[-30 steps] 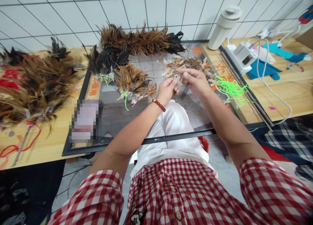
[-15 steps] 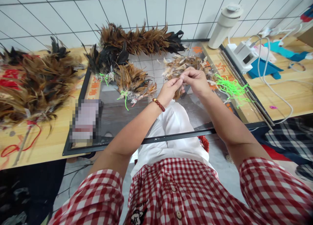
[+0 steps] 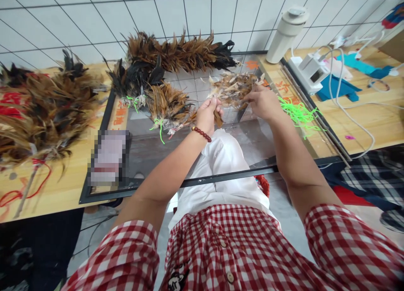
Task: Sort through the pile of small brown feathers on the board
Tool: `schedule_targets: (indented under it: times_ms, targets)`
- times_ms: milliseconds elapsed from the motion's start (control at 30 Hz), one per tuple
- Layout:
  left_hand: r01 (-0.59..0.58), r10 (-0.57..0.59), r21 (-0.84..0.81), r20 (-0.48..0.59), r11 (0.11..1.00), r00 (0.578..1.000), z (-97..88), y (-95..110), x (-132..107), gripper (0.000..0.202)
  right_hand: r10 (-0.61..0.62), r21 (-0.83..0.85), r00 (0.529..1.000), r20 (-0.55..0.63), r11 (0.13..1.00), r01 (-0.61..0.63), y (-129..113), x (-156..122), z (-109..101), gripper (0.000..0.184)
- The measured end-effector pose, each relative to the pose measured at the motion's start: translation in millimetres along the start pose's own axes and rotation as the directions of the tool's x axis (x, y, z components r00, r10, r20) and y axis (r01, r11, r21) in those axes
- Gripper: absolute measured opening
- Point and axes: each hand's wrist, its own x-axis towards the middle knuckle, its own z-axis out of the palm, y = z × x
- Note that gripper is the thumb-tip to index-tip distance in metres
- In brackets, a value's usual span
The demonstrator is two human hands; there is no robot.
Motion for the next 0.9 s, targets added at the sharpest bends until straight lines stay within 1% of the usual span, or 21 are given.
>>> schedule_targets:
  times_ms: [67, 100, 133, 167, 200, 233, 267, 300, 333, 367, 400, 433, 467, 500, 567, 633, 700, 767, 900]
  targets:
    - [0.011, -0.011, 0.000, -0.004, 1.000, 1.000, -0.2, -0.8, -0.1, 0.035, 0.031, -0.075, 0.997, 0.064, 0.997, -0.026, -5.3, -1.7, 2.2, 0.025]
    - [0.016, -0.016, 0.001, -0.004, 1.000, 1.000, -0.2, -1.1, -0.5, 0.035, 0.059, -0.067, 0.996, 0.063, 0.996, -0.055, -9.6, -1.2, 3.1, 0.022]
    - [0.021, -0.021, 0.001, -0.002, 1.000, 1.000, 0.0, -1.2, -0.8, 0.034, 0.085, -0.024, 0.996, 0.041, 0.996, -0.084, -14.4, 0.1, 3.6, 0.018]
    - [0.026, -0.026, 0.002, -0.001, 1.000, 1.000, 0.2, -1.4, -1.2, 0.034, 0.119, 0.062, 0.993, 0.001, 0.991, -0.119, -19.5, 1.9, 3.6, 0.014]
    - [0.030, -0.030, 0.002, 0.001, 1.000, 1.000, 0.4, -1.5, -1.4, 0.033, 0.167, 0.188, 0.985, -0.044, 0.970, -0.156, -24.6, 4.1, 3.0, 0.010]
    - [0.031, -0.031, 0.000, 0.001, 1.000, 1.000, 0.6, -1.7, -1.6, 0.033, 0.229, 0.340, 0.970, -0.077, 0.921, -0.190, -29.7, 6.3, 2.1, 0.007]
    - [0.029, -0.029, -0.003, 0.001, 1.000, 1.000, 0.7, -2.1, -1.6, 0.033, 0.294, 0.495, 0.953, -0.077, 0.841, -0.219, -34.9, 8.2, 1.0, 0.006]
    - [0.024, -0.024, -0.004, 0.001, 1.000, 1.000, 0.7, -2.6, -1.4, 0.032, 0.349, 0.631, 0.936, -0.041, 0.736, -0.246, -40.1, 9.5, -0.2, 0.009]
    - [0.018, -0.018, -0.003, 0.001, 1.000, 1.000, 0.5, -3.2, -1.0, 0.032, 0.383, 0.736, 0.924, 0.019, 0.620, -0.272, -45.4, 10.1, -1.1, 0.013]
    - [0.013, -0.013, 0.001, 0.001, 1.000, 1.000, 0.2, -4.0, -0.5, 0.032, 0.393, 0.807, 0.915, 0.088, 0.511, -0.297, -50.8, 10.1, -1.8, 0.019]
    - [0.009, -0.009, 0.007, 0.001, 1.000, 1.000, -0.3, -4.7, 0.0, 0.031, 0.381, 0.849, 0.912, 0.153, 0.421, -0.318, -56.1, 9.3, -2.1, 0.024]
    - [0.006, -0.006, 0.013, -0.001, 1.000, 1.000, -0.8, -5.3, 0.6, 0.031, 0.354, 0.873, 0.912, 0.206, 0.355, -0.335, -61.4, 8.1, -2.1, 0.030]
    - [0.000, 0.000, 0.015, -0.004, 1.000, 1.000, -1.2, -5.7, 1.1, 0.030, 0.321, 0.886, 0.915, 0.244, 0.311, -0.345, -66.4, 6.5, -1.9, 0.034]
    - [-0.008, 0.008, 0.012, -0.007, 1.000, 1.000, -1.6, -5.9, 1.4, 0.029, 0.286, 0.893, 0.920, 0.268, 0.285, -0.349, -71.2, 4.8, -1.5, 0.039]
    - [-0.020, 0.020, -0.004, -0.003, 1.000, 1.000, -1.8, -5.7, 1.6, 0.028, 0.214, 0.897, 0.930, 0.299, 0.270, -0.350, -79.6, 1.7, -0.5, 0.044]
    - [-0.009, 0.009, -0.015, 0.026, 1.000, 1.000, -1.2, -4.8, 1.0, 0.029, 0.165, 0.892, 0.935, 0.315, 0.285, -0.350, -86.0, -0.5, 0.8, 0.047]
    - [0.015, -0.014, -0.016, 0.065, 1.000, 0.998, 0.1, -3.6, -0.1, 0.030, 0.146, 0.882, 0.936, 0.321, 0.313, -0.351, -89.7, -1.5, 2.2, 0.049]
    - [0.025, -0.024, -0.012, 0.081, 1.000, 0.996, 1.7, -2.4, -1.6, 0.031, 0.141, 0.875, 0.937, 0.320, 0.334, -0.350, -90.4, -1.5, 3.4, 0.051]
    - [-0.002, 0.001, 0.013, 0.031, 1.000, 1.000, 4.2, 0.8, -4.4, 0.031, 0.131, 0.907, 0.961, 0.245, 0.318, -0.275, -86.0, -0.1, 3.2, 0.058]
